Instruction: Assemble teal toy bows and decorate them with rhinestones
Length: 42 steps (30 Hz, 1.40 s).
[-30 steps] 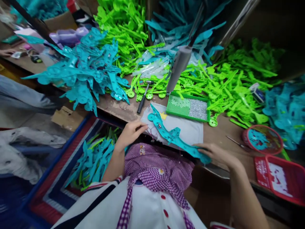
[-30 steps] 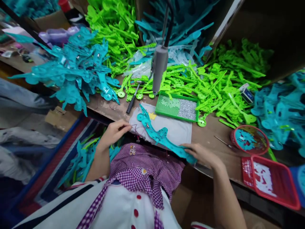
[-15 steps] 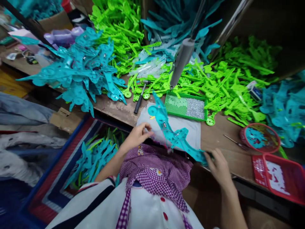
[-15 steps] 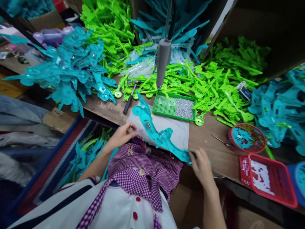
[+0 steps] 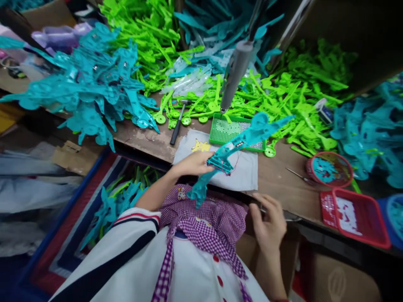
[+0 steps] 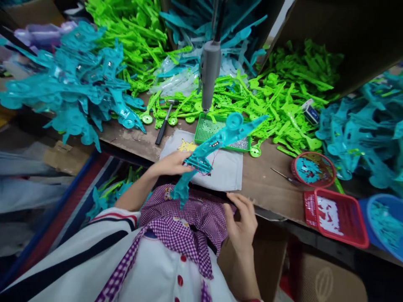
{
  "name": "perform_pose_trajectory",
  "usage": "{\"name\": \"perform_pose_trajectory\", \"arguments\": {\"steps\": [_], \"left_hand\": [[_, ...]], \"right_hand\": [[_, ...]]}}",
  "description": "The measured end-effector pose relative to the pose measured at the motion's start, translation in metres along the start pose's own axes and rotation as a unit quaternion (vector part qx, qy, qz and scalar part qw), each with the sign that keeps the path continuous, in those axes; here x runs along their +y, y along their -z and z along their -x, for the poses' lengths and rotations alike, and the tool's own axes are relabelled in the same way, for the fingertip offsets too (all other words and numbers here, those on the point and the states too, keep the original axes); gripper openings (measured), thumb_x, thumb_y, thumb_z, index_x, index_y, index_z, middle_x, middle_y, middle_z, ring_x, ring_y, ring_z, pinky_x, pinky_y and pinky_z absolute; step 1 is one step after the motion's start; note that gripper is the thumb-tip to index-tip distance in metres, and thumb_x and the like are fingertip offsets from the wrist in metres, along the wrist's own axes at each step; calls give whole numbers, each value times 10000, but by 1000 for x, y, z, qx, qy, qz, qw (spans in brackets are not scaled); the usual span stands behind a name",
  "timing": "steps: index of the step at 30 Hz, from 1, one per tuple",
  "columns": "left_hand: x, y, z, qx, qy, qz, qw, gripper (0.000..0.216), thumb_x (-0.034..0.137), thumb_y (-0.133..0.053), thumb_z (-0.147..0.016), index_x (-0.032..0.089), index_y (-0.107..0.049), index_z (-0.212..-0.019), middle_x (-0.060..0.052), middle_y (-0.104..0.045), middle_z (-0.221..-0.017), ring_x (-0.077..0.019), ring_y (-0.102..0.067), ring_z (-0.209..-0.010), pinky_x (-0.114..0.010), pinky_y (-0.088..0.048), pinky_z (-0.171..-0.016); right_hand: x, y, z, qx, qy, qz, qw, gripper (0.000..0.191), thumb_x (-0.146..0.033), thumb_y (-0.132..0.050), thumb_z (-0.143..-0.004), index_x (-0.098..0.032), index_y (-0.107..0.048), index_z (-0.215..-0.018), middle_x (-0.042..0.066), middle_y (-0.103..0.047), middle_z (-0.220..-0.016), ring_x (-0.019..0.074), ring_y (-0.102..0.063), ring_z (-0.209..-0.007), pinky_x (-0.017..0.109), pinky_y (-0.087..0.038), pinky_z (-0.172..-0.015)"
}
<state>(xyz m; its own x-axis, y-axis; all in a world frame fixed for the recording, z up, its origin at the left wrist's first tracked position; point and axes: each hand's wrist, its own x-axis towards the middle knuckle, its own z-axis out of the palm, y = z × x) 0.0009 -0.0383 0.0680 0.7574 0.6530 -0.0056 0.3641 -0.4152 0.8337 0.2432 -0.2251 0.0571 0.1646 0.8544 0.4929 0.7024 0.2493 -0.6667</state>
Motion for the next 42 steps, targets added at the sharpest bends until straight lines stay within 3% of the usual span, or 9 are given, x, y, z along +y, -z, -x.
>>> {"name": "perform_pose_trajectory", "arguments": {"steps": [3,7,11,16,22,29,36,39,42], "left_hand": [[-4,14,-27,-163,-7,-153,975,177,183,-629,-761,198,-720,-911,-8,-717,-797,-158,-616,-715,-262,-436,-684],[-9,8,-57,-295,-14,-257,920,219,173,-693,-733,217,-727,-944,-12,-714,-800,-178,-614,-765,-266,-421,-688],[-22,16,-69,-235,6,-259,937,503,236,-821,-667,207,-682,-1150,-44,-727,-943,-224,-624,-916,-288,-446,-774],[-25,51,-51,-72,25,-240,968,261,126,-743,-713,244,-709,-944,-15,-686,-848,-215,-629,-871,-316,-462,-816],[-9,75,-3,83,22,-343,935,181,202,-538,-926,193,-686,-1030,-67,-650,-988,-215,-637,-920,-332,-466,-808],[-50,100,-8,246,142,-336,898,148,262,-592,-941,152,-689,-924,-92,-676,-943,-229,-642,-924,-345,-491,-821],[-8,52,-28,314,21,-226,922,276,347,-461,-1032,185,-677,-1087,-101,-663,-1217,-218,-620,-1183,-413,-516,-1004],[0,20,-27,229,-33,-187,955,277,337,-472,-1020,221,-682,-1159,-112,-626,-1355,-242,-584,-1294,-447,-525,-1050],[-12,-14,-8,154,-110,-95,977,255,293,-513,-988,257,-703,-1154,-99,-684,-1277,-257,-626,-1259,-472,-540,-1065]], "right_hand": [[-9,-2,-43,76,79,27,994,298,-218,-639,-921,-290,-675,-1209,60,-691,-1126,217,-666,-1069,414,-535,-955],[27,-40,-70,-88,103,87,987,386,-393,-557,-978,-278,-588,-1345,102,-645,-1314,255,-597,-1231,462,-468,-1047],[75,-72,-52,-205,35,117,971,501,-511,-449,-1000,-213,-559,-1388,145,-624,-1375,276,-585,-1253,448,-462,-1026],[86,-85,-36,-210,-32,173,962,513,-533,-443,-991,-207,-583,-1363,140,-664,-1318,286,-609,-1195,419,-442,-960],[80,-88,-41,-177,-56,166,969,498,-526,-416,-999,-190,-620,-1304,146,-698,-1242,278,-621,-1126,402,-425,-922],[82,-89,-40,-162,-89,132,974,465,-500,-387,-1008,-199,-657,-1239,137,-709,-1227,279,-624,-1134,432,-425,-957],[10,-69,-96,-44,-72,-45,995,428,-506,-408,-1012,-235,-643,-1245,122,-676,-1266,249,-600,-1238,488,-449,-1079],[-17,-79,-141,-74,-91,-158,980,506,-537,-269,-1039,-265,-590,-1321,92,-675,-1262,221,-623,-1204,479,-475,-1069],[-22,-99,-158,-194,-143,-298,923,580,-631,-309,-1002,-284,-483,-1433,85,-690,-1216,211,-682,-1078,433,-553,-958]]}}
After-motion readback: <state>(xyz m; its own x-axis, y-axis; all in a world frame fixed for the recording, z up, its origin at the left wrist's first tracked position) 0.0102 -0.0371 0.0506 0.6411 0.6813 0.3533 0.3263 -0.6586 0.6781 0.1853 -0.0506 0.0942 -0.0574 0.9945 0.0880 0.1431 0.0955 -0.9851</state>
